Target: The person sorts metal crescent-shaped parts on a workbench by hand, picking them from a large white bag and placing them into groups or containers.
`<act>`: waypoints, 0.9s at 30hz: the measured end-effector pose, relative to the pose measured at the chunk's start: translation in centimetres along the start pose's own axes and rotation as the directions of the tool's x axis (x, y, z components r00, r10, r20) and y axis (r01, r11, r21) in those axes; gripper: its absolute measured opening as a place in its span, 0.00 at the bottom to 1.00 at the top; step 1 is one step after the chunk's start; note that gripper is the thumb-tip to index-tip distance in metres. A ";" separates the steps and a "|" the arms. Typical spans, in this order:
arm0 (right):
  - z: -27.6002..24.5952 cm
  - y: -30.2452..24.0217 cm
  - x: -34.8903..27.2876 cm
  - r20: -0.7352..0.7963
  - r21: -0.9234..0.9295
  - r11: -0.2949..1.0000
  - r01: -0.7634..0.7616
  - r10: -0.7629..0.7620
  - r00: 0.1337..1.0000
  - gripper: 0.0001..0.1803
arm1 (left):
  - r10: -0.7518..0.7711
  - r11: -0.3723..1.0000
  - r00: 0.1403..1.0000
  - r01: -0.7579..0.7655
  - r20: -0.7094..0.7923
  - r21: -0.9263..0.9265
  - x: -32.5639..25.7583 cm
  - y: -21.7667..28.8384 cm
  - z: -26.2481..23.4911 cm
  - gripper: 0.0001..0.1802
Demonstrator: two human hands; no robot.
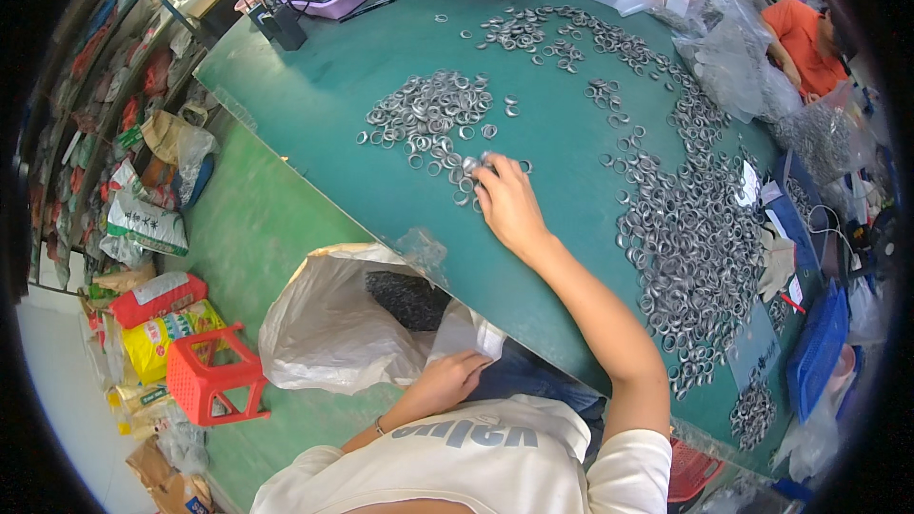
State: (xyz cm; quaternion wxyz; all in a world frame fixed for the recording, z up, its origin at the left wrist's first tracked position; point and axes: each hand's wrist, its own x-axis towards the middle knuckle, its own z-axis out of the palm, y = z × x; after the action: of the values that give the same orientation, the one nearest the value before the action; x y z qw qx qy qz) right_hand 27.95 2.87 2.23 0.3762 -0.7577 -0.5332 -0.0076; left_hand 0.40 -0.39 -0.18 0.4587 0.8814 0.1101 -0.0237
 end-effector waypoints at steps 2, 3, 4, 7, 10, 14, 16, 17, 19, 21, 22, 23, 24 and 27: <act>-0.9 -1.0 -1.7 0.026 -0.028 1.000 0.016 -0.015 1.000 0.14 | 0.003 1.000 1.000 -0.003 0.002 0.006 -0.1 -0.4 0.2 0.14; -1.4 -1.4 -2.6 0.046 -0.040 0.999 0.024 -0.022 0.999 0.15 | 0.007 1.000 1.000 -0.007 0.004 0.011 -0.1 -0.3 0.2 0.14; -1.8 -1.6 -3.5 0.068 -0.049 0.998 0.034 -0.031 0.997 0.15 | 0.006 1.000 1.000 -0.007 0.005 0.017 -0.1 -0.3 0.2 0.14; -3.1 -2.6 -5.7 0.103 -0.070 0.996 0.052 -0.045 0.994 0.14 | 0.020 0.999 1.000 -0.020 0.002 0.034 -0.2 -0.2 0.1 0.13; -4.2 -3.2 -6.9 0.092 -0.017 0.999 0.037 -0.035 0.995 0.10 | 0.028 0.999 1.000 -0.027 -0.004 0.039 -0.2 -0.1 0.1 0.13; -6.1 -3.2 -7.4 0.080 0.030 0.999 -0.041 0.039 0.996 0.06 | 0.041 0.998 0.999 -0.040 -0.011 0.048 -0.4 -0.4 0.5 0.13; -6.4 -2.8 -7.6 0.046 0.025 0.996 -0.088 0.087 0.995 0.07 | 0.034 0.998 0.999 -0.034 -0.005 0.051 -0.4 -0.3 0.4 0.13; -6.7 -2.9 -7.6 0.037 0.007 0.997 -0.077 0.076 0.996 0.07 | 0.031 0.998 1.000 -0.031 -0.002 0.053 -0.4 -0.2 0.4 0.13; -7.4 -3.0 -7.5 0.020 -0.032 0.998 -0.053 0.054 0.998 0.07 | 0.043 0.998 0.999 -0.042 -0.014 0.056 -0.4 -0.3 0.5 0.13; -7.5 -2.5 -7.7 0.030 0.029 0.992 -0.119 0.118 0.993 0.06 | 0.049 0.997 0.999 -0.048 -0.022 0.060 -0.4 -0.4 0.5 0.13; -7.8 -2.7 -7.6 0.065 0.118 0.969 -0.217 0.211 0.975 0.05 | 0.050 0.997 0.998 -0.048 -0.023 0.062 -0.4 -0.4 0.5 0.13; -7.9 -2.7 -7.6 0.107 0.202 0.928 -0.313 0.297 0.949 0.04 | 0.050 0.997 0.998 -0.049 -0.024 0.064 -0.4 -0.4 0.5 0.13; -7.8 -2.4 -7.9 0.089 0.255 0.898 -0.358 0.347 0.934 0.05 | 0.051 0.996 0.998 -0.050 -0.021 0.069 -0.4 -0.4 0.5 0.13; -8.3 -2.2 -8.3 0.035 0.187 0.924 -0.335 0.334 0.942 0.07 | 0.054 0.996 0.998 -0.052 -0.018 0.076 -0.4 -0.3 0.5 0.13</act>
State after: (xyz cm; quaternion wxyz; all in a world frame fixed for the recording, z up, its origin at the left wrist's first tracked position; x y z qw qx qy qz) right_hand 25.79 -8.22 5.98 0.4421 -0.7980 -0.3949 0.1087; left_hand -0.01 -0.68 -0.70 0.4244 0.9009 0.0905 -0.0067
